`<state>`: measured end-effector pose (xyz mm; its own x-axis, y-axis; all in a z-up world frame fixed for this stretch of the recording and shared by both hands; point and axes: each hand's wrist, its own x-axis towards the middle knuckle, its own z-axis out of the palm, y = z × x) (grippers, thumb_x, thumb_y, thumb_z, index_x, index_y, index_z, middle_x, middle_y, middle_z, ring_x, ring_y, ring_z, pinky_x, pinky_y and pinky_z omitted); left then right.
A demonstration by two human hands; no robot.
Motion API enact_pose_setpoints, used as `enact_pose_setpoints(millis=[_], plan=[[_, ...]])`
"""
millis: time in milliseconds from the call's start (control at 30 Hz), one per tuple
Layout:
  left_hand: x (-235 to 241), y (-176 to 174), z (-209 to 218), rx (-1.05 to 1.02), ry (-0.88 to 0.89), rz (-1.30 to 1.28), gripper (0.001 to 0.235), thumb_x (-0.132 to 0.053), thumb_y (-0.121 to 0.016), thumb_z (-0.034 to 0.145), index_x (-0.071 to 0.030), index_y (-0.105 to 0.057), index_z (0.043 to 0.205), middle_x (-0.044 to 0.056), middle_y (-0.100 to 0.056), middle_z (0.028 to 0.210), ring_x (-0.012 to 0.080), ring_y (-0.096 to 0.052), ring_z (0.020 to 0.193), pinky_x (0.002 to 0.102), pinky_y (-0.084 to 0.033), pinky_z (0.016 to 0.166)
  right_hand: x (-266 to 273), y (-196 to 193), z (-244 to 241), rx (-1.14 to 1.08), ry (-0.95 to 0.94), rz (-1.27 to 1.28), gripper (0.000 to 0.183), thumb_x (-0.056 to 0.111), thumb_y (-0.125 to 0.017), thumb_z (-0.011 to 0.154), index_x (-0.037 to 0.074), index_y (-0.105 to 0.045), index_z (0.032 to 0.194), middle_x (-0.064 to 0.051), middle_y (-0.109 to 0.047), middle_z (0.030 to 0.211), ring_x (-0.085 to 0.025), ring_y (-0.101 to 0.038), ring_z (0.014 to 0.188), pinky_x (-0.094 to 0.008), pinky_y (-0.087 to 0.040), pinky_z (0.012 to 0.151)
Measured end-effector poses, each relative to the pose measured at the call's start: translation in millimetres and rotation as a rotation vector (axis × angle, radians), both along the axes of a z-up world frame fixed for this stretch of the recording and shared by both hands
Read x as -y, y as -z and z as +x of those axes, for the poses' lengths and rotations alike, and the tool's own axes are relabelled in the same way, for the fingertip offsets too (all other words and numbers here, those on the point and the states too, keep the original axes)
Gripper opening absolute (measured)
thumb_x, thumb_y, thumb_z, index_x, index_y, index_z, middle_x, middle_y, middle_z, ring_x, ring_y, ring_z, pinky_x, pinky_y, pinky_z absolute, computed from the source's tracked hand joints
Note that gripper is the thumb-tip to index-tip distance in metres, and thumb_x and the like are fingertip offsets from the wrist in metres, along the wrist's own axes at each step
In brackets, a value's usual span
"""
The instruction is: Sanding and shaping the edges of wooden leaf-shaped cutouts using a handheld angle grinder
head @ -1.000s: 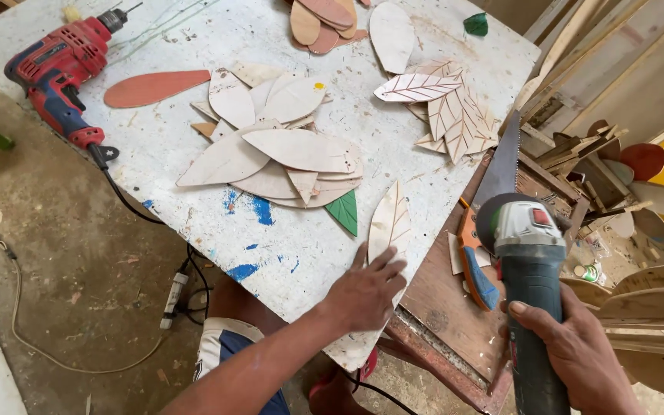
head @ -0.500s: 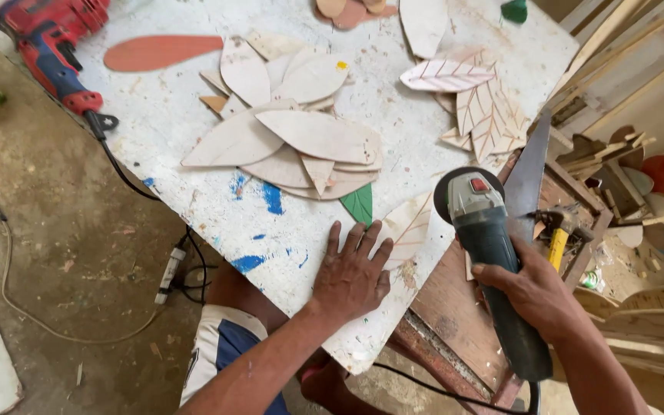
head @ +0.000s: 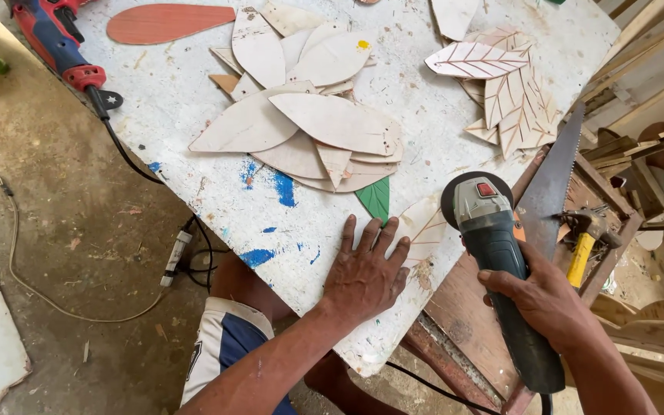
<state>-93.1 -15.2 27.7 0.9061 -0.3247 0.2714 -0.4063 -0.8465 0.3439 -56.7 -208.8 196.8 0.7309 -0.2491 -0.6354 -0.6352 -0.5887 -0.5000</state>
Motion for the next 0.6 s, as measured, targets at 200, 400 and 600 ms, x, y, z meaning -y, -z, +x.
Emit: enact_pose_setpoints(millis=[200,400,600], plan=[[3,5,1,-0.001,-0.006,0.014,0.052,-0.041,-0.047,0.1,-0.014,-0.058,0.143,0.018,-0.047,0.157,0.0392,-0.038,0.143,0.068,-0.016,0.122,-4,-3,-1,-0.035,0.013,-0.033,0.037,0.015,-0.07,0.091,0.006,-0.064,0.127,-0.028,-0.069,0.089,-0.036,-0.063,0.075,-0.046,-0.045,0.065],[0,-1,1,0.022,-0.002,0.0,0.049,-0.037,-0.051,0.098,-0.012,-0.06,0.139,0.018,-0.049,0.154,0.0386,-0.04,0.141,0.068,-0.017,0.122,1,4,6,-0.029,0.016,-0.028,0.033,0.014,-0.072,0.09,0.006,-0.064,0.122,-0.026,-0.069,0.087,-0.034,-0.064,0.074,-0.045,-0.047,0.062],[0,-1,2,0.004,0.0,0.004,0.048,-0.038,-0.049,0.099,-0.013,-0.061,0.139,0.017,-0.049,0.155,0.038,-0.04,0.142,0.068,-0.016,0.122,-5,1,18,-0.018,-0.021,-0.049,0.037,0.017,-0.072,0.09,0.007,-0.064,0.125,-0.024,-0.066,0.088,-0.034,-0.058,0.07,-0.046,-0.045,0.061]])
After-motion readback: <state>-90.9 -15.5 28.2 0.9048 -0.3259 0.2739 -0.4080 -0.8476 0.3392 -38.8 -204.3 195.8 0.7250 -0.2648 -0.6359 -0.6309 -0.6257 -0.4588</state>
